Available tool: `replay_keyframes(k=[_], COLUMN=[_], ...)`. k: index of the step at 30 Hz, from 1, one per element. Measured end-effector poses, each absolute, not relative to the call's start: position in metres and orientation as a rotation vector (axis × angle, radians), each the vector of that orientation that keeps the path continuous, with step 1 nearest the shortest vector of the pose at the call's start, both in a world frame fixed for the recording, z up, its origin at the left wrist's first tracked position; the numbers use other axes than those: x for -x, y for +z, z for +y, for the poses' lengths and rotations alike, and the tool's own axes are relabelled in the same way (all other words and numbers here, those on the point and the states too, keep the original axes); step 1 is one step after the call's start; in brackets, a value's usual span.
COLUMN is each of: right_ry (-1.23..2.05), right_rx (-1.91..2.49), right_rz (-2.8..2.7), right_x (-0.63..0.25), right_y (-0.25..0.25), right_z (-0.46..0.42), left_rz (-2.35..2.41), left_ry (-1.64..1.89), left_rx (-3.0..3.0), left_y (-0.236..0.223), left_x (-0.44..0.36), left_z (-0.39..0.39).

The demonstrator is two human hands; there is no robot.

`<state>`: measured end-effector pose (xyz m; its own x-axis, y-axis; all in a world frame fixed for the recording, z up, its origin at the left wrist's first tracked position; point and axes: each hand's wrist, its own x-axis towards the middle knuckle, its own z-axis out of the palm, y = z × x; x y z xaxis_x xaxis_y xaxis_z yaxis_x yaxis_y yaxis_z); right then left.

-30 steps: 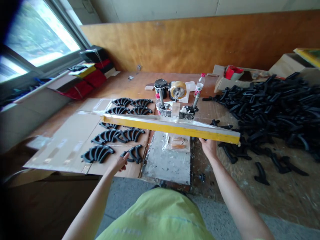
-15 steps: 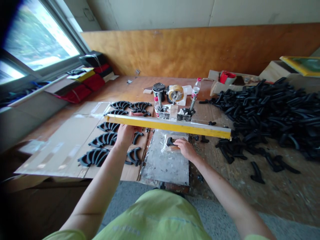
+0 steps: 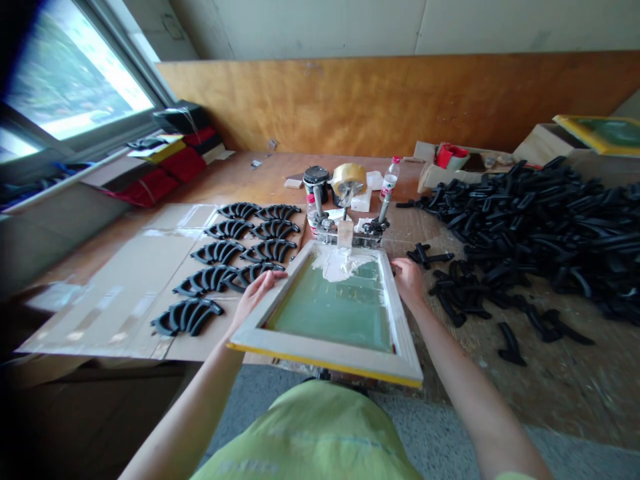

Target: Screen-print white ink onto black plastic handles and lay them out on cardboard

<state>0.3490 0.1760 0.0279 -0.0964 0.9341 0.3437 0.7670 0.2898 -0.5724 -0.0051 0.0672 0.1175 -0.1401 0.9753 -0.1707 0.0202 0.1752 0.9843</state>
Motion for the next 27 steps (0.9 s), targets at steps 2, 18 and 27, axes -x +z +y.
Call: replay_keyframes(k=[2, 18, 27], right_ry=[0.231, 0.204, 0.320], right_rx=[1.502, 1.076, 1.015], right_rz=[-1.848, -2.733, -2.642], right_x=[-0.340, -0.255, -0.256], right_y=[0.045, 0.054, 0.064], right_z=[0.189, 0.159, 0.160], left_rz=[1.455, 1.522, 1.543], left_ry=[1.038, 1.001, 1.030], left_rx=[-1.006, -0.857, -0.867], left_y=[0.090, 0.001, 0.013], left_x=[0.008, 0.005, 0.001], left_z=[0.054, 0.050, 0.048])
